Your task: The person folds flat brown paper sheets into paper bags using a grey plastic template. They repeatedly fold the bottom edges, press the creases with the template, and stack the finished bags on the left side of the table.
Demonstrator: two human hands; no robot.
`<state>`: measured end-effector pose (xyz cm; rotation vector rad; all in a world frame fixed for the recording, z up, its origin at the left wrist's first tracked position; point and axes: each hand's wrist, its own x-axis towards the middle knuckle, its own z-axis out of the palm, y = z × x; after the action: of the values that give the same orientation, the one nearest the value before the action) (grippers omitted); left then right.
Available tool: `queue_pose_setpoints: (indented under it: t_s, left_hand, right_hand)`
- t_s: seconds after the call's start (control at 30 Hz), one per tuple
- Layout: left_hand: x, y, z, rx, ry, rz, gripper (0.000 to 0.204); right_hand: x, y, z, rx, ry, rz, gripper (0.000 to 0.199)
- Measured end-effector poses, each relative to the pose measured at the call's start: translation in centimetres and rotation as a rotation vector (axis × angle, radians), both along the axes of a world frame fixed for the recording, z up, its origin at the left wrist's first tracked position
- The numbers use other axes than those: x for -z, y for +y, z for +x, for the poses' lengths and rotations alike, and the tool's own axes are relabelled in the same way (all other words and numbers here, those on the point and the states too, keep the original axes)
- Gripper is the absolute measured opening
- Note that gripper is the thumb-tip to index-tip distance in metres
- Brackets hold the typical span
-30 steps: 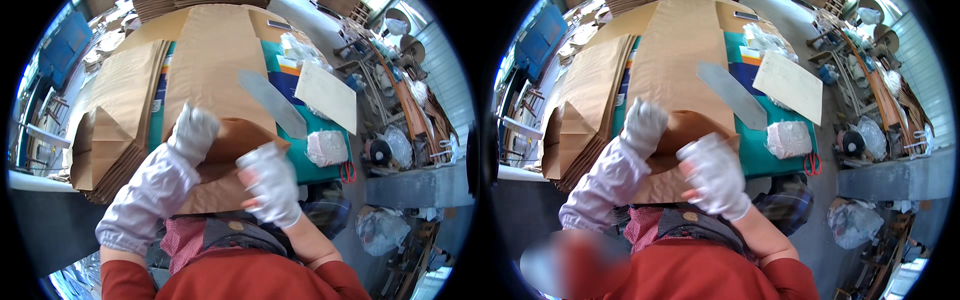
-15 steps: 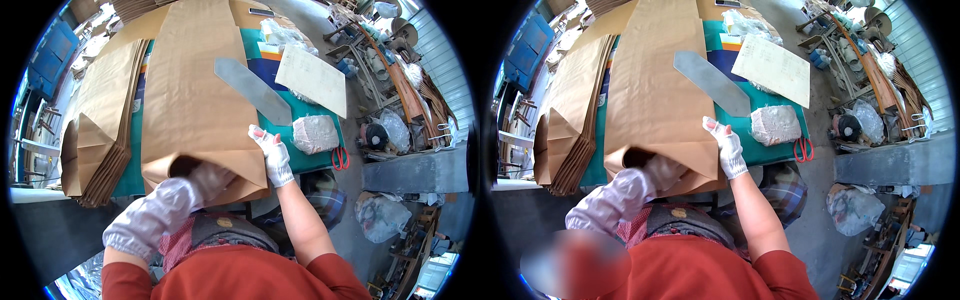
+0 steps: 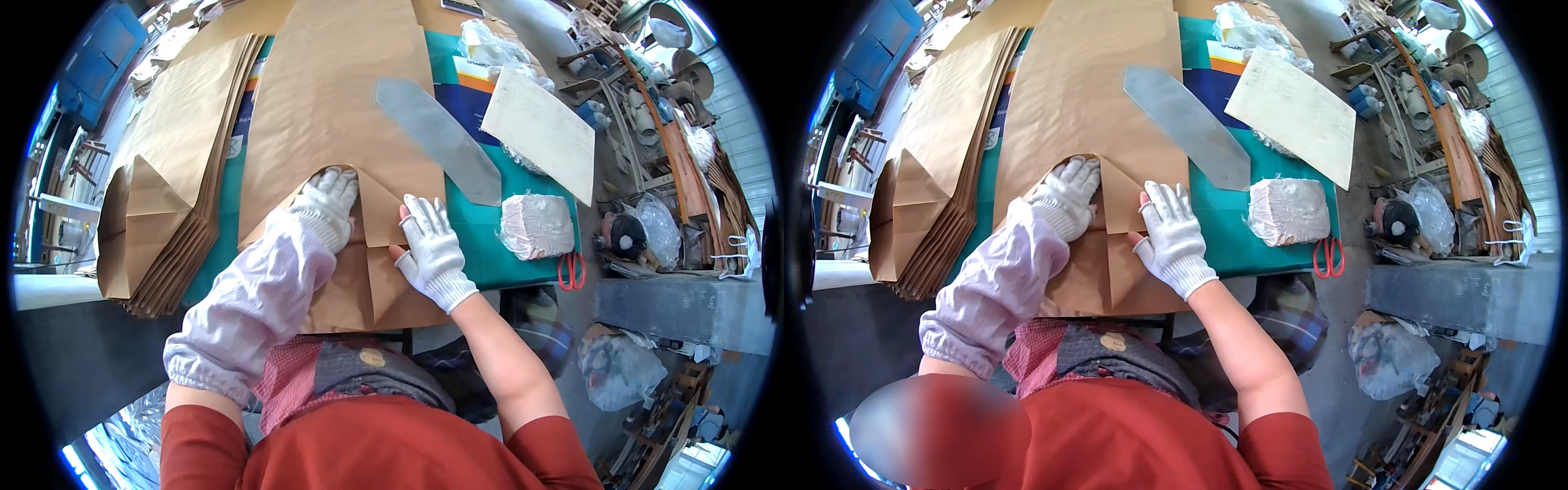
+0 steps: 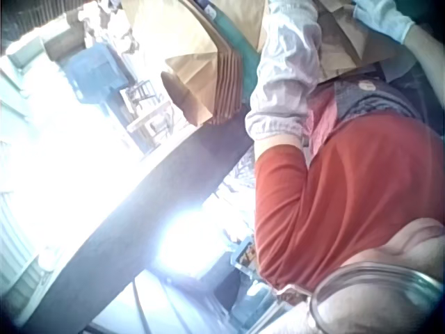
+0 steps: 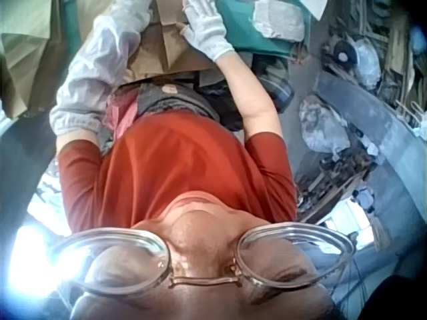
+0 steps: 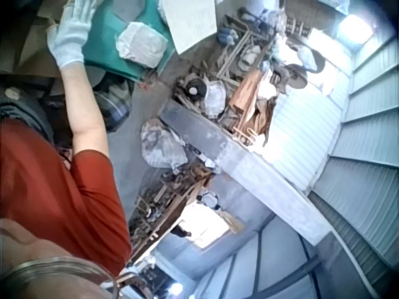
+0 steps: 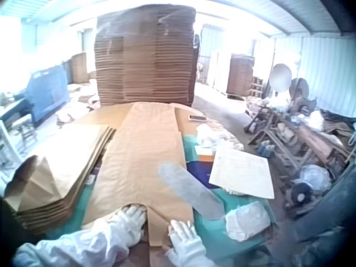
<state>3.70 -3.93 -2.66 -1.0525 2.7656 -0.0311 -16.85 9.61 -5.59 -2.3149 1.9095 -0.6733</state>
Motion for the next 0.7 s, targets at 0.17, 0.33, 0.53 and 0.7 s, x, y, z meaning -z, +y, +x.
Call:
queue_pose_setpoints:
  t_s: [0.17,0.33,0.53,0.7]
  left_hand:
    - [0.2,-0.8,-2.8,-0.182,-0.042,0.078,0.068]
    - [-1.0,-0.6,-2.9,-0.207,-0.128,0.043,0.067]
    - [-11.1,-1.1,8.1,0.174,1.244,0.982,0.072]
    - [1.7,0.1,20.0,-0.414,1.056,0.862,0.077]
  right_hand:
    - [-0.1,-0.4,0.9,0.072,0.087,0.043,0.073]
    - [-0.6,-1.0,1.6,0.066,0.123,0.026,0.073]
    - [-1.5,1.2,0.2,0.012,0.096,0.096,0.072]
    - [-1.5,-4.9,4.4,-0.042,0.046,0.026,0.073]
